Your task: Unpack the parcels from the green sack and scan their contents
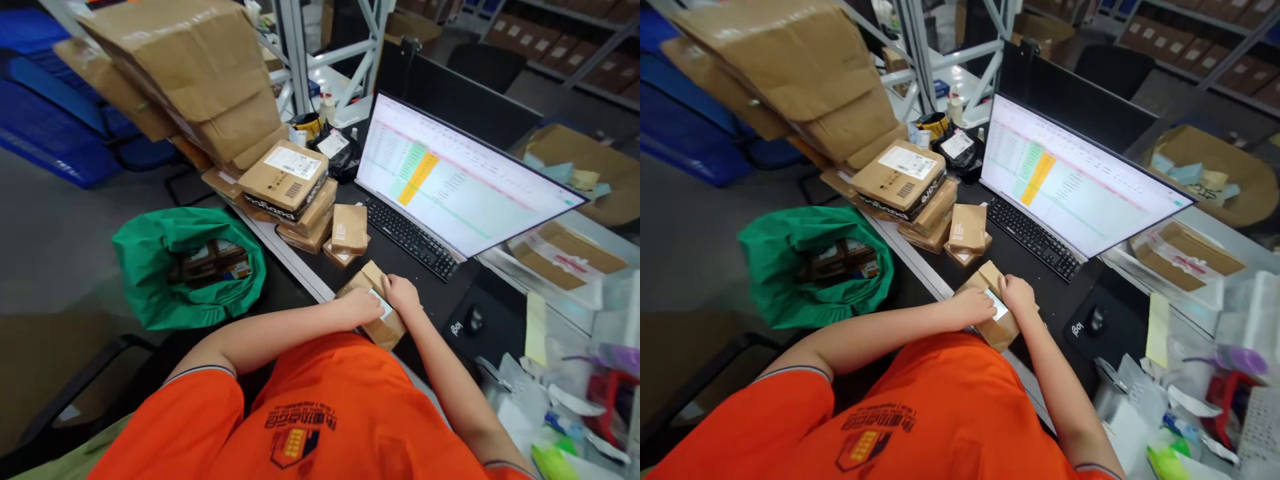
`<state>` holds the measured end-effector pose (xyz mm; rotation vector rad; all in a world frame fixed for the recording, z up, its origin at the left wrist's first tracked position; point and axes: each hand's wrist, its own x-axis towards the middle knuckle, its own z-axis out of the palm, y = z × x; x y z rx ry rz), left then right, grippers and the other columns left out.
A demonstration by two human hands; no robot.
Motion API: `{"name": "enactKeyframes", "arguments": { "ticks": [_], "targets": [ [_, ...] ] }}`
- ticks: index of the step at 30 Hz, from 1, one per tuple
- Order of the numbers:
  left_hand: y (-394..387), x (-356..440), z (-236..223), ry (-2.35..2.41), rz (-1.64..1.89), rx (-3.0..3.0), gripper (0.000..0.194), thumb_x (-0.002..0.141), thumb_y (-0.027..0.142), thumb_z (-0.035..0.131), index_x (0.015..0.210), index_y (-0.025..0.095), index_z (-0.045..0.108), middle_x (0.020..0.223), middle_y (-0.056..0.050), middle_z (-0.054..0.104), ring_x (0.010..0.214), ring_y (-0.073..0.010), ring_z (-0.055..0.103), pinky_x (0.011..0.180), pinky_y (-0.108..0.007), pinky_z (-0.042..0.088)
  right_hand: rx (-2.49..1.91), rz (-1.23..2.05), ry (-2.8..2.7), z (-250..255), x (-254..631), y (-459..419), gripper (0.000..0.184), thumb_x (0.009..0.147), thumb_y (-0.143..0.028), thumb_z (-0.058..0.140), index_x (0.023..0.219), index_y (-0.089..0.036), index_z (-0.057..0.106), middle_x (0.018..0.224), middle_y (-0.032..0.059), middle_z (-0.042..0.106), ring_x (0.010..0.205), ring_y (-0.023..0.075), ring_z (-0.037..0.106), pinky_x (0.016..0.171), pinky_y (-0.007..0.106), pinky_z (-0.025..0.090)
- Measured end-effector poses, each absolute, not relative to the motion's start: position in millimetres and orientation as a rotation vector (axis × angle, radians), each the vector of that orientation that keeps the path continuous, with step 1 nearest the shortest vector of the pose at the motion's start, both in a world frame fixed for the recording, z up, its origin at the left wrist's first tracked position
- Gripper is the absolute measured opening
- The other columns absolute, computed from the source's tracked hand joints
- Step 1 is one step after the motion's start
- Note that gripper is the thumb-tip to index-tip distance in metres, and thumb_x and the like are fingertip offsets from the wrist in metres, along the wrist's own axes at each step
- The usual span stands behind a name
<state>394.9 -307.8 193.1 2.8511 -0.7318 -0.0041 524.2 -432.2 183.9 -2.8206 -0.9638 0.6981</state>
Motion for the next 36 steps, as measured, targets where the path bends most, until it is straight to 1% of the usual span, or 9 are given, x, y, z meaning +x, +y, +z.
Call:
{"name": "enactKeyframes", "arguments": {
  "ticks": [12, 16, 19, 22, 26, 28, 30, 32, 36],
  "targets": [
    [-310, 317, 145, -0.545, 0.027, 2.701, 0.043, 0.107, 0.031, 0.029, 0.082, 0.023, 0.064, 0.075, -0.005, 0.062, 0.068, -0.0173, 0.052, 0.065, -0.033, 0.035, -2.788, 0.547, -0.891, 179, 546, -439, 0.045, 0.104, -0.041, 0.036, 0.108, -0.016, 0.073, 0.103, 0.0138, 0.074, 0.096, 0.0243, 0.067, 0.083, 0.031, 0.044],
    [-296, 314, 168, -0.34, 0.013, 2.529, 0.051, 0.1, 0.062, 0.036, 0.087, 0.02, 0.061, 0.087, -0.007, 0.06, 0.08, -0.0213, 0.056, 0.076, -0.035, 0.045, -2.615, 0.191, -1.247, 201, 513, -453, 0.039, 0.103, -0.025, 0.038, 0.132, -0.018, 0.063, 0.133, 0.0137, 0.063, 0.126, 0.0267, 0.053, 0.107, 0.039, 0.034],
    [-296, 331, 206, 0.103, -0.014, 2.489, 0.033, 0.099, 0.049, 0.05, 0.108, 0.018, 0.058, 0.108, -0.01, 0.059, 0.102, -0.0246, 0.058, 0.092, -0.038, 0.049, -2.335, 0.046, -1.754, 213, 477, -472, 0.024, 0.098, -0.024, 0.051, 0.108, -0.018, 0.071, 0.108, 0.0106, 0.07, 0.107, 0.0248, 0.059, 0.099, 0.039, 0.038],
    [-305, 363, 238, 0.515, -0.211, 2.64, 0.06, 0.08, 0.038, 0.077, 0.128, 0.013, 0.051, 0.128, -0.02, 0.054, 0.12, -0.0365, 0.055, 0.1, -0.051, 0.049, -2.395, 0.077, -1.809, 217, 452, -494, 0.022, 0.097, -0.028, 0.056, 0.081, -0.018, 0.068, 0.08, 0.0062, 0.065, 0.083, 0.0223, 0.06, 0.078, 0.036, 0.04],
    [-302, 393, 248, 0.598, -0.466, 2.603, 0.056, 0.065, 0.022, 0.084, 0.115, 0.008, 0.062, 0.111, -0.024, 0.068, 0.104, -0.041, 0.067, 0.09, -0.054, 0.054, -2.649, 0.37, -1.48, 213, 443, -530, 0.026, 0.099, -0.025, 0.049, 0.08, -0.02, 0.065, 0.078, 0.0058, 0.066, 0.078, 0.0212, 0.064, 0.07, 0.033, 0.04],
    [-290, 396, 243, 0.587, -0.442, 2.54, 0.039, 0.066, 0.025, 0.081, 0.099, 0.01, 0.068, 0.102, -0.023, 0.072, 0.102, -0.0409, 0.069, 0.092, -0.054, 0.053, -2.732, 0.564, -1.209, 205, 440, -545, 0.015, 0.094, -0.029, 0.056, 0.099, -0.02, 0.066, 0.087, 0.0074, 0.07, 0.082, 0.0229, 0.068, 0.068, 0.031, 0.044],
    [-272, 393, 234, 0.582, -0.401, 2.433, 0.02, 0.075, 0.031, 0.071, 0.083, 0.013, 0.068, 0.096, -0.021, 0.073, 0.102, -0.0386, 0.07, 0.094, -0.051, 0.052, -2.76, 0.574, -1.014, 197, 434, -552, 0.038, 0.087, -0.033, 0.065, 0.122, -0.019, 0.06, 0.106, 0.0128, 0.071, 0.096, 0.0275, 0.069, 0.072, 0.033, 0.05],
    [-254, 388, 222, 0.598, -0.365, 2.276, 0.024, 0.085, 0.035, 0.057, 0.076, 0.015, 0.067, 0.088, -0.017, 0.074, 0.094, -0.0326, 0.073, 0.087, -0.044, 0.055, -2.817, 0.492, -0.933, 194, 427, -548, 0.054, 0.086, -0.03, 0.066, 0.136, -0.017, 0.052, 0.118, 0.0178, 0.068, 0.105, 0.0304, 0.068, 0.075, 0.035, 0.053],
    [-238, 378, 190, 0.645, -0.351, 1.949, 0.038, 0.092, 0.046, 0.045, 0.083, 0.015, 0.064, 0.075, -0.01, 0.073, 0.068, -0.0234, 0.073, 0.066, -0.033, 0.058, -3.048, 0.407, -0.941, 209, 421, -515, 0.052, 0.083, -0.028, 0.068, 0.131, -0.014, 0.058, 0.103, 0.0178, 0.068, 0.09, 0.0314, 0.067, 0.069, 0.037, 0.051]
  ]
}}
